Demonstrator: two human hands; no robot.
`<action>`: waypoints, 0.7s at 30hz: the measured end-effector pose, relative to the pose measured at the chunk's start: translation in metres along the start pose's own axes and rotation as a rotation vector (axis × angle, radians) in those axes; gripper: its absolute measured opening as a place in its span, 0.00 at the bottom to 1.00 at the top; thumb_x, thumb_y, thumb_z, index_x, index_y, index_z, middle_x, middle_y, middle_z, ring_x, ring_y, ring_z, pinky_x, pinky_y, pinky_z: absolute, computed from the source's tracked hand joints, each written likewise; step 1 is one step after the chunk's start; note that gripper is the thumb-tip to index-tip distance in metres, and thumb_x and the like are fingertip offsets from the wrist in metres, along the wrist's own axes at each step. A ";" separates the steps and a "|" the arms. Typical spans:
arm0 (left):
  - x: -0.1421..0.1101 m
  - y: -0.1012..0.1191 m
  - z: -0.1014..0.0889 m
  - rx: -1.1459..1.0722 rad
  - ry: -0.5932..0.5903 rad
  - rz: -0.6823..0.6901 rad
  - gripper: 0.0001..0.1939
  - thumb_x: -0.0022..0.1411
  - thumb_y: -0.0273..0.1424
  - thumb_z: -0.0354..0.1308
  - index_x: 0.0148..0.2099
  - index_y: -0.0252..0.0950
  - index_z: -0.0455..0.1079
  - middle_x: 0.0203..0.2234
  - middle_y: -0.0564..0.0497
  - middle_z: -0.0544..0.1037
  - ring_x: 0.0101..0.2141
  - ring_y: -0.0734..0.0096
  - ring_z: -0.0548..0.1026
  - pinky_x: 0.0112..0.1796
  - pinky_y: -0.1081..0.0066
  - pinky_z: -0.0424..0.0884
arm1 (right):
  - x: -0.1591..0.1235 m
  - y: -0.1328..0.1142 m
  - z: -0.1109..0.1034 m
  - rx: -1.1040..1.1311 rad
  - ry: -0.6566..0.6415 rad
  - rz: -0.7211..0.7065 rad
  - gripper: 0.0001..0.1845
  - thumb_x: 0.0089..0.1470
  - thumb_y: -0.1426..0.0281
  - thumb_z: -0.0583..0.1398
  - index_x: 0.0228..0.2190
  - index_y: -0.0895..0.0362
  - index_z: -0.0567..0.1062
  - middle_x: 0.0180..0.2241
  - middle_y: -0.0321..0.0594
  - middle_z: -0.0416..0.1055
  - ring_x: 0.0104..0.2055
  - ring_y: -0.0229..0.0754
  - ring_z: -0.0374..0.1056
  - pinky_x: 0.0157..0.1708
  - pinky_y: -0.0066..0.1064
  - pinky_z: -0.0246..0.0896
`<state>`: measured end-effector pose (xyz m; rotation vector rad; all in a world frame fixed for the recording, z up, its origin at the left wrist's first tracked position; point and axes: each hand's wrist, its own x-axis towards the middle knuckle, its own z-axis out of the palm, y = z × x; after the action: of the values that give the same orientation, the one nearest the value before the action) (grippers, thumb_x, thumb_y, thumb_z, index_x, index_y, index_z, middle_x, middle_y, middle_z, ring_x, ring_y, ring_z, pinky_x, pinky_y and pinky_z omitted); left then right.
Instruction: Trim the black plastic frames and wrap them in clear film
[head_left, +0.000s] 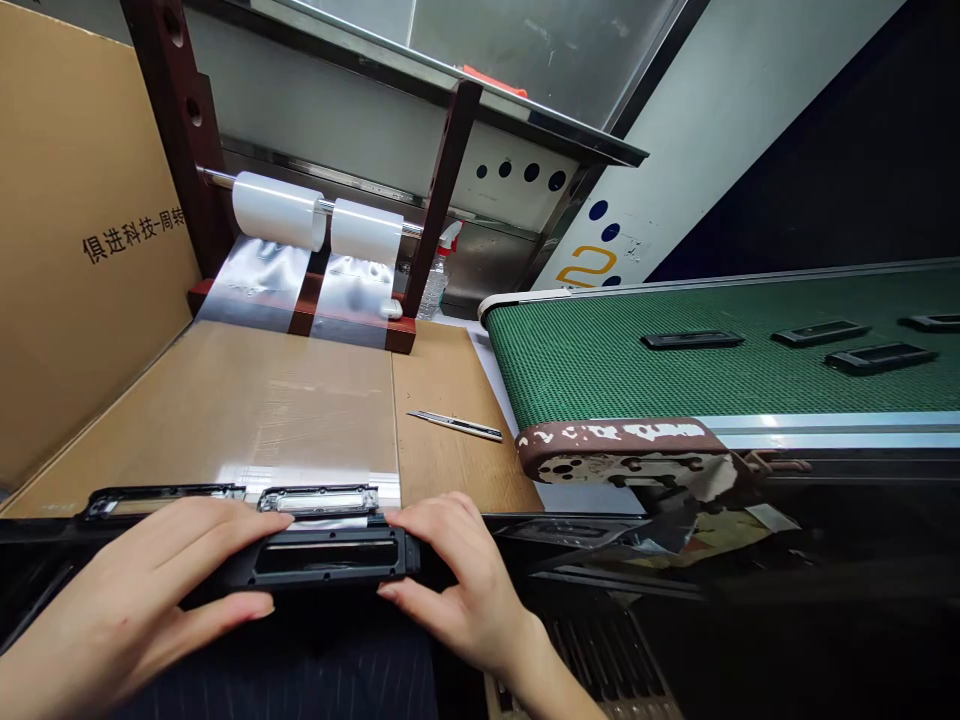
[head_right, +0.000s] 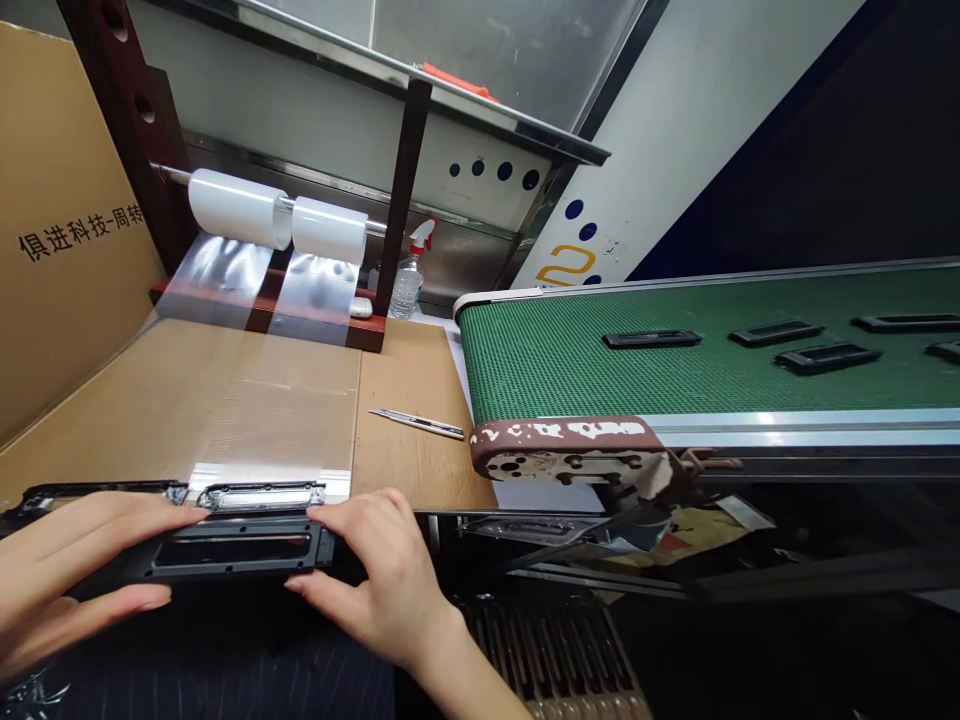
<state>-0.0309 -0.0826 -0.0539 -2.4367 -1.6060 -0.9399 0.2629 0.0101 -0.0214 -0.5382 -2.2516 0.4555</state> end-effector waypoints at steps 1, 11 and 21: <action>0.001 0.002 0.000 -0.009 0.002 -0.008 0.21 0.70 0.49 0.51 0.61 0.50 0.65 0.47 0.57 0.76 0.46 0.72 0.74 0.54 0.77 0.59 | 0.000 0.000 0.000 0.000 0.001 -0.002 0.19 0.62 0.58 0.64 0.50 0.53 0.71 0.41 0.42 0.80 0.41 0.44 0.76 0.44 0.38 0.65; 0.001 0.008 -0.002 -0.077 -0.002 -0.088 0.20 0.70 0.51 0.52 0.60 0.53 0.66 0.46 0.58 0.76 0.45 0.73 0.75 0.53 0.78 0.60 | 0.000 -0.003 0.000 -0.020 0.009 -0.026 0.18 0.63 0.58 0.63 0.51 0.53 0.71 0.40 0.41 0.80 0.40 0.43 0.76 0.43 0.36 0.65; 0.004 0.010 -0.004 -0.118 0.074 -0.091 0.20 0.67 0.51 0.56 0.58 0.53 0.69 0.45 0.59 0.78 0.44 0.73 0.78 0.52 0.78 0.65 | -0.002 -0.002 0.002 -0.027 0.020 -0.024 0.19 0.62 0.61 0.64 0.52 0.52 0.70 0.40 0.40 0.80 0.41 0.43 0.76 0.43 0.36 0.65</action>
<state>-0.0231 -0.0860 -0.0459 -2.3885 -1.6953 -1.1558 0.2622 0.0068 -0.0227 -0.5268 -2.2453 0.4062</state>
